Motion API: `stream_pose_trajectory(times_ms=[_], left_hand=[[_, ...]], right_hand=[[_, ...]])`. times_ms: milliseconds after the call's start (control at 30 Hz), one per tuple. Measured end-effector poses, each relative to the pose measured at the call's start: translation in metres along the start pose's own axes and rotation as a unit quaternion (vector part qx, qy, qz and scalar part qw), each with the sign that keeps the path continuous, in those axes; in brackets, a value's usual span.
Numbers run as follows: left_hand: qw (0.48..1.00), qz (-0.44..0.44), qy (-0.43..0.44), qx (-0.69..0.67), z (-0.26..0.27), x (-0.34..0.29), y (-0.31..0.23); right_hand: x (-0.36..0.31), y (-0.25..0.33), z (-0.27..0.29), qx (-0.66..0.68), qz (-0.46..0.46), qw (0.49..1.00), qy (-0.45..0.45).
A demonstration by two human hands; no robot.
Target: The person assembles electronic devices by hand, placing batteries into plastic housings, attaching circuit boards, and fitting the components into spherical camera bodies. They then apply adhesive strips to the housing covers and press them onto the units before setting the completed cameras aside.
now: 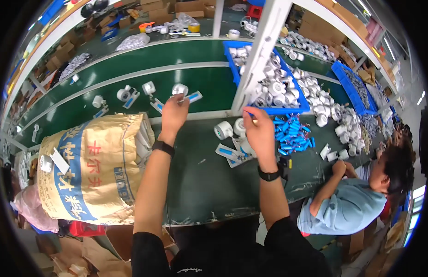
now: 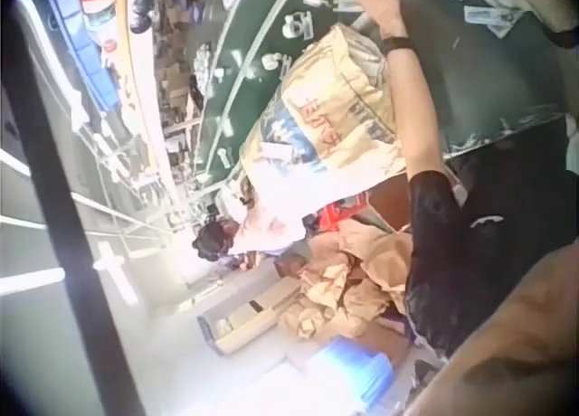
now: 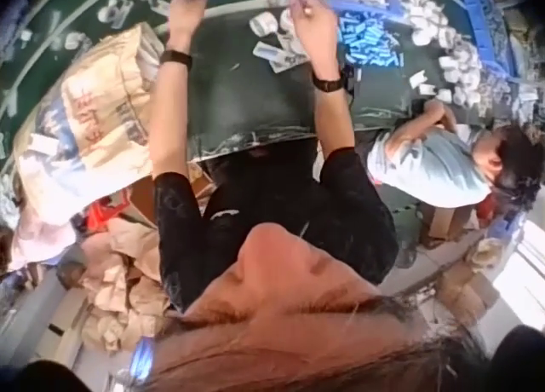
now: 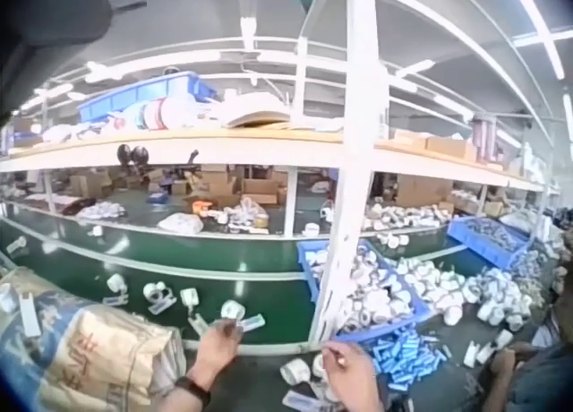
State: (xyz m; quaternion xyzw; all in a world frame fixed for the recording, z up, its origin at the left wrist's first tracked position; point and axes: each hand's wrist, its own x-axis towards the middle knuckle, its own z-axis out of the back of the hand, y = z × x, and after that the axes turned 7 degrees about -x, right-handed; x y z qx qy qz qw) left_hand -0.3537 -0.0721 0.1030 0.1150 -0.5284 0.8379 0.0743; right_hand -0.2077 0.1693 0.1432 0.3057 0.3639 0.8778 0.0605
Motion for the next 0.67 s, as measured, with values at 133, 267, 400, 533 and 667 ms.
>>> stream_pose_trajectory(times_ms=[133,267,400,533,667], left_hand=[[0.978,-0.114,0.176,0.000,-0.047,-0.069,-0.036],[0.946,-0.211,0.232,0.075,-0.096,-0.079,0.012],[0.940,-0.121,0.304,0.094,-0.089,-0.077,-0.008],[0.941,-0.084,0.275,0.180,-0.044,-0.085,-0.012],[0.939,-0.062,0.262,0.214,0.000,-0.090,0.008]], right_hand=[[-0.058,-0.054,0.075,-0.007,-0.064,0.997,0.030],[-0.095,-0.065,0.093,0.009,-0.127,0.981,0.145],[-0.114,-0.082,0.082,-0.058,-0.064,0.989,0.123],[-0.101,-0.091,0.057,-0.036,-0.066,0.992,0.099],[-0.066,-0.055,0.033,-0.184,-0.119,0.952,0.212]])
